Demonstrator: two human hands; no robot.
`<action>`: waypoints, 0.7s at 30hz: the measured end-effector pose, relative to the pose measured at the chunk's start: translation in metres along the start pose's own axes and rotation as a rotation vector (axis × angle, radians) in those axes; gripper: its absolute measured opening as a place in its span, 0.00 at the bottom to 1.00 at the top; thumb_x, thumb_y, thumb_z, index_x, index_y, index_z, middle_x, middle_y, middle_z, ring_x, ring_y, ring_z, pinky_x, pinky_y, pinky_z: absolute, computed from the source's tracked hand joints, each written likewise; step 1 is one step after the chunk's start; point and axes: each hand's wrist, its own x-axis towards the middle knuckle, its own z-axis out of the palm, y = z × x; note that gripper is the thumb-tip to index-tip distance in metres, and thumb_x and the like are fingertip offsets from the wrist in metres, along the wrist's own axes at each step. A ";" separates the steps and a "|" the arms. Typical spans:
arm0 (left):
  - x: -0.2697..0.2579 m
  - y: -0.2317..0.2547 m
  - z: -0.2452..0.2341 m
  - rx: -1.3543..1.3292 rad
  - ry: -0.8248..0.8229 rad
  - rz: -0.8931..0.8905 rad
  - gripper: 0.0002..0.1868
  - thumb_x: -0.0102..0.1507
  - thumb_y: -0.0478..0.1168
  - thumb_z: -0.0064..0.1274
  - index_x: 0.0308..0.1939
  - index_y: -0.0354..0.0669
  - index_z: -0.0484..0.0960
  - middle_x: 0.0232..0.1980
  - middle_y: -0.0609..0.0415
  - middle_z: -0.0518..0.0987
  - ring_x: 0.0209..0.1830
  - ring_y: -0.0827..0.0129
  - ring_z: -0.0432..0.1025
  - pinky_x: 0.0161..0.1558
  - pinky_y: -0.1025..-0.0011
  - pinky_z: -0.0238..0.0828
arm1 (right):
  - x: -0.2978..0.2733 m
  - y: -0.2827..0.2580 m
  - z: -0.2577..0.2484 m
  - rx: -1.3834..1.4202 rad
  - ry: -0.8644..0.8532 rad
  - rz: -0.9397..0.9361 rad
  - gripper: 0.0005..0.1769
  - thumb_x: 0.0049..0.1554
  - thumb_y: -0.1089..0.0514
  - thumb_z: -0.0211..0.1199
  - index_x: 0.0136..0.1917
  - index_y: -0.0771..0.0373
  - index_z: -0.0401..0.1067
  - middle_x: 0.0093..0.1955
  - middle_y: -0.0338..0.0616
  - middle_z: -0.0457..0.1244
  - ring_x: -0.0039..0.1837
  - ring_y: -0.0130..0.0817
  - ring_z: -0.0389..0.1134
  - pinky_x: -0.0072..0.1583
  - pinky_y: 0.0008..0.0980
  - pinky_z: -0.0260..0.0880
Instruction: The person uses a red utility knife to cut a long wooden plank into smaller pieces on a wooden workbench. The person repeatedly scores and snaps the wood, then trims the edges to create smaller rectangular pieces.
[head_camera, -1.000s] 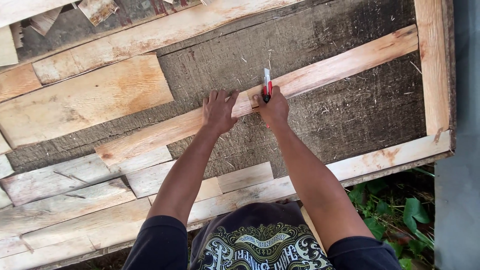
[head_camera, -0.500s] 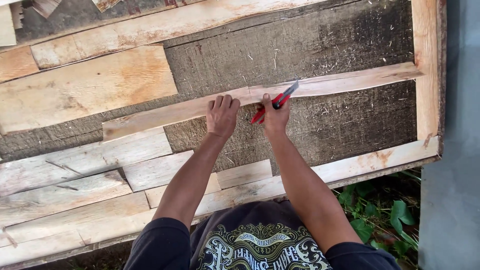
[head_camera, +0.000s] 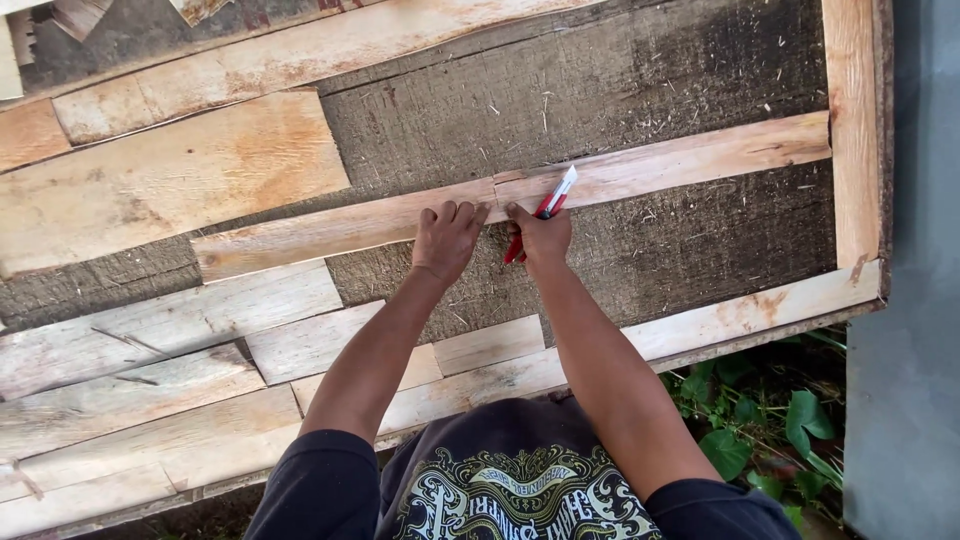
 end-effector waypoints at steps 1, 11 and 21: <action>0.001 0.001 -0.002 0.000 -0.003 0.003 0.17 0.61 0.39 0.51 0.55 0.54 0.79 0.40 0.57 0.69 0.41 0.58 0.67 0.37 0.60 0.62 | 0.004 0.002 -0.001 0.002 0.001 0.003 0.31 0.47 0.62 0.80 0.52 0.66 0.59 0.32 0.48 0.68 0.31 0.35 0.73 0.32 0.35 0.77; 0.006 0.004 -0.001 0.144 -0.006 0.092 0.18 0.61 0.38 0.50 0.55 0.53 0.80 0.39 0.56 0.69 0.39 0.59 0.65 0.31 0.61 0.61 | 0.002 -0.012 -0.004 -0.196 -0.009 0.035 0.28 0.50 0.56 0.79 0.50 0.69 0.63 0.29 0.49 0.67 0.27 0.38 0.72 0.30 0.36 0.78; 0.010 0.009 -0.009 0.195 -0.045 0.113 0.19 0.62 0.39 0.48 0.56 0.52 0.81 0.42 0.56 0.71 0.40 0.59 0.65 0.31 0.63 0.62 | -0.072 -0.033 -0.039 -0.940 -0.385 -0.275 0.23 0.66 0.39 0.56 0.55 0.63 0.63 0.41 0.60 0.67 0.47 0.60 0.75 0.45 0.56 0.72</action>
